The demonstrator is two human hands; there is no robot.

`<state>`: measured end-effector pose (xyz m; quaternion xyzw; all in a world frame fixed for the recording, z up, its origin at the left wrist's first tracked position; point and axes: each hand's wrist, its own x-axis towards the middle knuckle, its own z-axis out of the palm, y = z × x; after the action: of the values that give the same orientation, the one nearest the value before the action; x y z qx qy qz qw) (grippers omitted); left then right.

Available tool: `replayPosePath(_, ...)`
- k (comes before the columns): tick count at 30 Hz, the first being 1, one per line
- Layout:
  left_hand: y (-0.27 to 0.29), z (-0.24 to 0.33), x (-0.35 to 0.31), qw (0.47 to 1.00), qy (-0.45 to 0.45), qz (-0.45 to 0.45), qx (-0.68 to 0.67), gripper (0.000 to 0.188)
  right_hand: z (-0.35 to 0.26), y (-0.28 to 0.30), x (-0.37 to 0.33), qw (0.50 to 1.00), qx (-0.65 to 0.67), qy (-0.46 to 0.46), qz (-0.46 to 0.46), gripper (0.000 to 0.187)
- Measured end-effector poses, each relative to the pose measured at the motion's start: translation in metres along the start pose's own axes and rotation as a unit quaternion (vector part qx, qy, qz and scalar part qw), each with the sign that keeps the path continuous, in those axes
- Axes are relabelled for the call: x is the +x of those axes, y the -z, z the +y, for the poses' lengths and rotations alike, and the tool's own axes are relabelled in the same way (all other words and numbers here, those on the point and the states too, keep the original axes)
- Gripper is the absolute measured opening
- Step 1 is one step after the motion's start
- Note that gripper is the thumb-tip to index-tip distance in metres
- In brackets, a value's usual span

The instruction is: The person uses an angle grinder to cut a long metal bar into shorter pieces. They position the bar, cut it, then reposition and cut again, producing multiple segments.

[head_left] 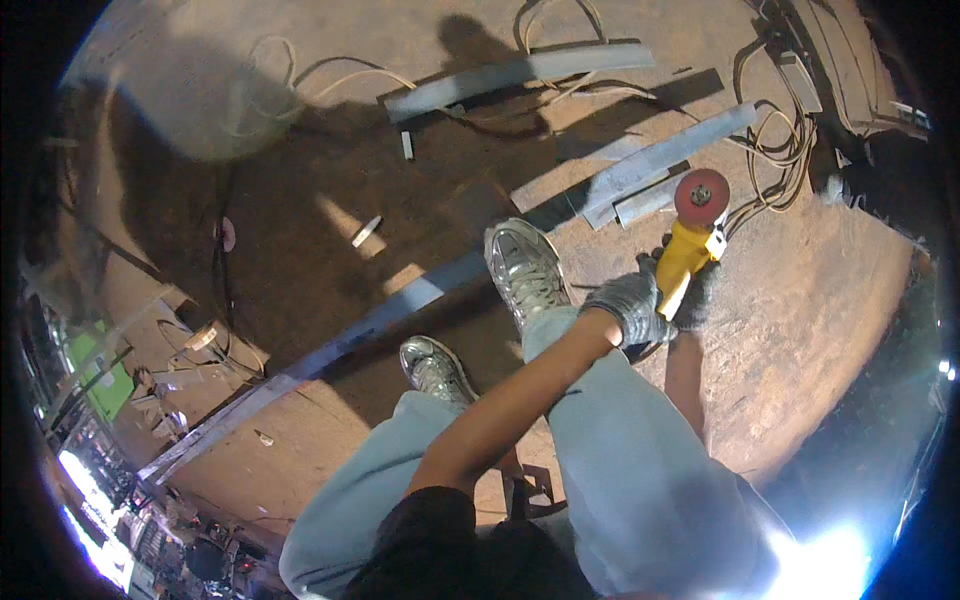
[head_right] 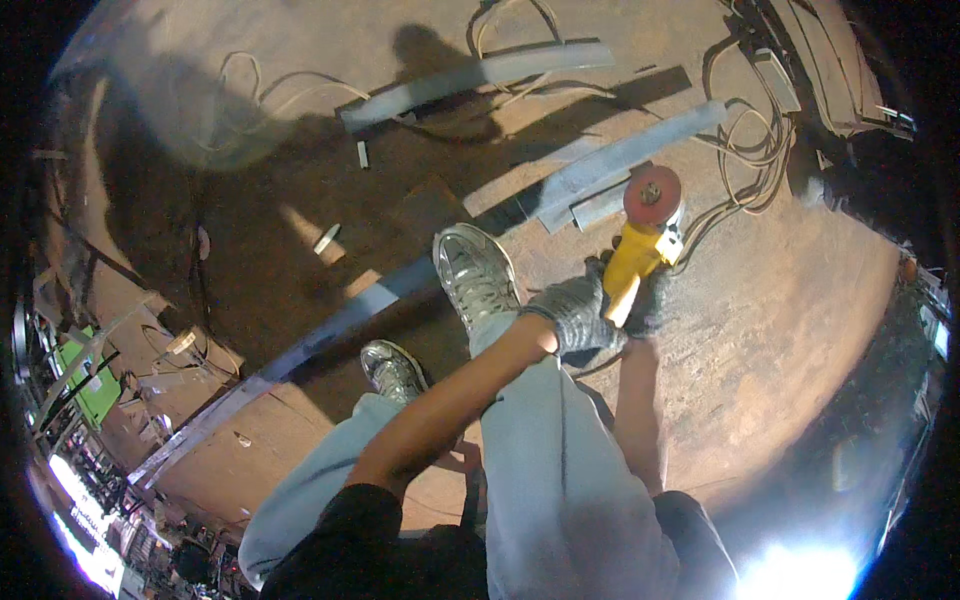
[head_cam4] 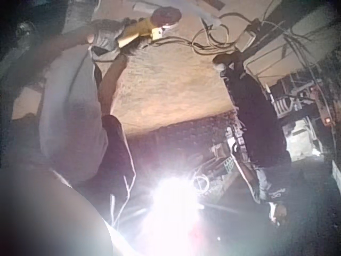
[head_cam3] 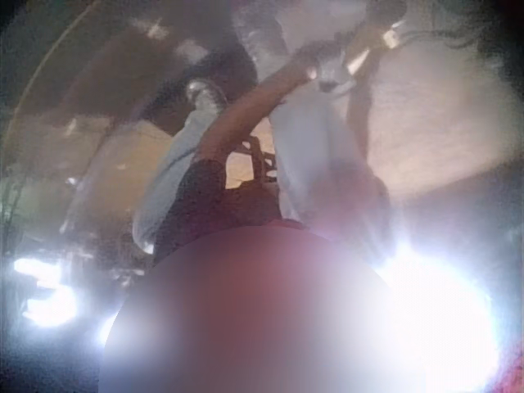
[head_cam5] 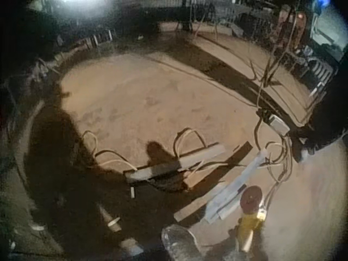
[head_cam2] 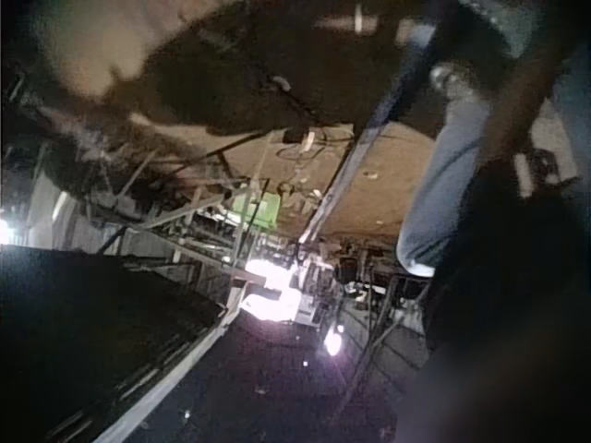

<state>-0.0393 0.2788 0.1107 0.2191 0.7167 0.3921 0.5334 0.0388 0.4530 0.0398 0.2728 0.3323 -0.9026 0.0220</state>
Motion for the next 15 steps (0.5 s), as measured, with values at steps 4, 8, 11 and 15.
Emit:
replayPosePath(4,-0.017,-0.019,0.015,0.983,-0.047,0.114,-0.134,0.104,-0.003,-0.027,0.013,0.997,-0.074,0.022,0.013,0.076)
replayPosePath(8,-0.020,-0.025,0.028,0.965,-0.075,0.175,-0.180,0.097,-0.008,-0.039,0.025,0.993,-0.109,0.010,0.049,0.070)
replayPosePath(11,-0.020,-0.023,0.027,0.971,-0.064,0.164,-0.161,0.091,-0.010,-0.041,0.029,0.990,-0.118,-0.001,0.075,0.068)
replayPosePath(15,-0.018,-0.018,0.021,0.967,-0.082,0.162,-0.180,0.084,-0.014,-0.043,0.027,0.987,-0.137,0.011,0.084,0.069)
